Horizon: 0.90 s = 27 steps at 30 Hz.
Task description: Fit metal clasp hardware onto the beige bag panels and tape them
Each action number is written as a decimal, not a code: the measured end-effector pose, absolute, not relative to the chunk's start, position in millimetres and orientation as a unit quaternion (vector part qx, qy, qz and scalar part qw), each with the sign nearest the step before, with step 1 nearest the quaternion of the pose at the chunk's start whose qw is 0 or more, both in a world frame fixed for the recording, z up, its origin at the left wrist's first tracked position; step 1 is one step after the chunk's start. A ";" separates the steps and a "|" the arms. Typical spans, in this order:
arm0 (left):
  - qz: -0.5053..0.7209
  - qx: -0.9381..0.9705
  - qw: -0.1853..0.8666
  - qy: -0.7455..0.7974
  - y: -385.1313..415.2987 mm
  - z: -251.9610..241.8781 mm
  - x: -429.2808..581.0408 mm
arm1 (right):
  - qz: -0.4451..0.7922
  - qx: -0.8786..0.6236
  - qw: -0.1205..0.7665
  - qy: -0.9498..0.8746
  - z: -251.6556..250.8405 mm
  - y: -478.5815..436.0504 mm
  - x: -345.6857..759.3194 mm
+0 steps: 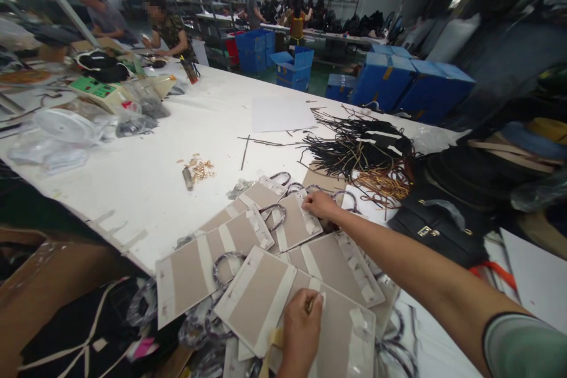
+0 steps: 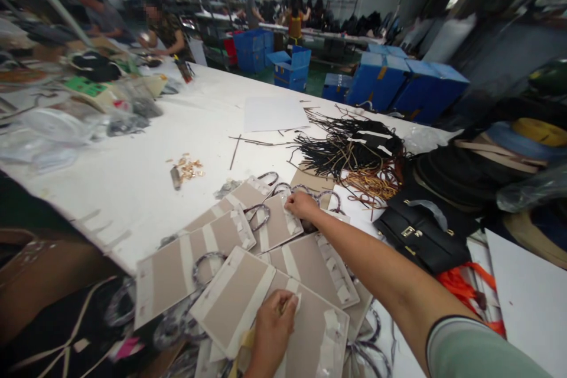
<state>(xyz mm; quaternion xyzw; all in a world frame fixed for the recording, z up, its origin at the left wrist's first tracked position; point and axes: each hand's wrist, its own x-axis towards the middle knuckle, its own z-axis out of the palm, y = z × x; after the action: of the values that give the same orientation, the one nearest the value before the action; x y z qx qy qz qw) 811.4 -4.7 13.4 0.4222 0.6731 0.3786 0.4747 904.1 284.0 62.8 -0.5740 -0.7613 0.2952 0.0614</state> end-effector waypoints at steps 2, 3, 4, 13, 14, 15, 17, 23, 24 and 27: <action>0.375 0.418 0.484 0.672 -4.2 10.0 810.4 | 0.274 -0.580 0.045 -0.766 54.9 287.7 902.3; 0.373 0.418 0.487 0.670 -3.7 9.0 810.0 | 0.264 -0.581 0.039 -0.769 52.3 288.3 901.7; 0.371 0.418 0.490 0.669 -3.2 8.3 809.9 | 0.255 -0.580 0.034 -0.773 50.3 288.3 901.3; 0.348 0.420 0.500 0.673 -1.4 15.0 810.1 | 0.221 -0.590 0.046 -0.776 37.5 287.4 906.2; 0.347 0.421 0.502 0.671 -1.4 14.9 811.5 | 0.220 -0.599 0.048 -0.768 37.1 289.5 906.5; 0.347 0.421 0.504 0.670 -1.3 14.3 813.0 | 0.219 -0.608 0.049 -0.762 37.0 291.6 906.3; 0.348 0.410 0.509 0.672 -1.2 12.2 813.6 | 0.221 -0.614 0.053 -0.756 37.7 293.2 904.6; 0.371 0.288 0.615 0.633 -6.0 17.2 748.2 | 0.247 -0.526 0.082 -0.810 25.7 260.2 916.5; 0.389 0.275 0.604 0.639 -7.8 22.2 726.3 | 0.259 -0.521 0.093 -0.808 17.0 259.7 920.7; 0.446 0.252 0.527 0.679 -14.7 44.2 663.9 | 0.300 -0.502 0.152 -0.797 -1.9 267.6 922.9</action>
<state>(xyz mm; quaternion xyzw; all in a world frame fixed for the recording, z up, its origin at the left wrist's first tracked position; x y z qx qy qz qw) 663.9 -14.7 44.2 0.2516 0.6786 0.4456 0.5270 922.9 267.6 -1.9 -0.5015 -0.7971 0.3000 0.1521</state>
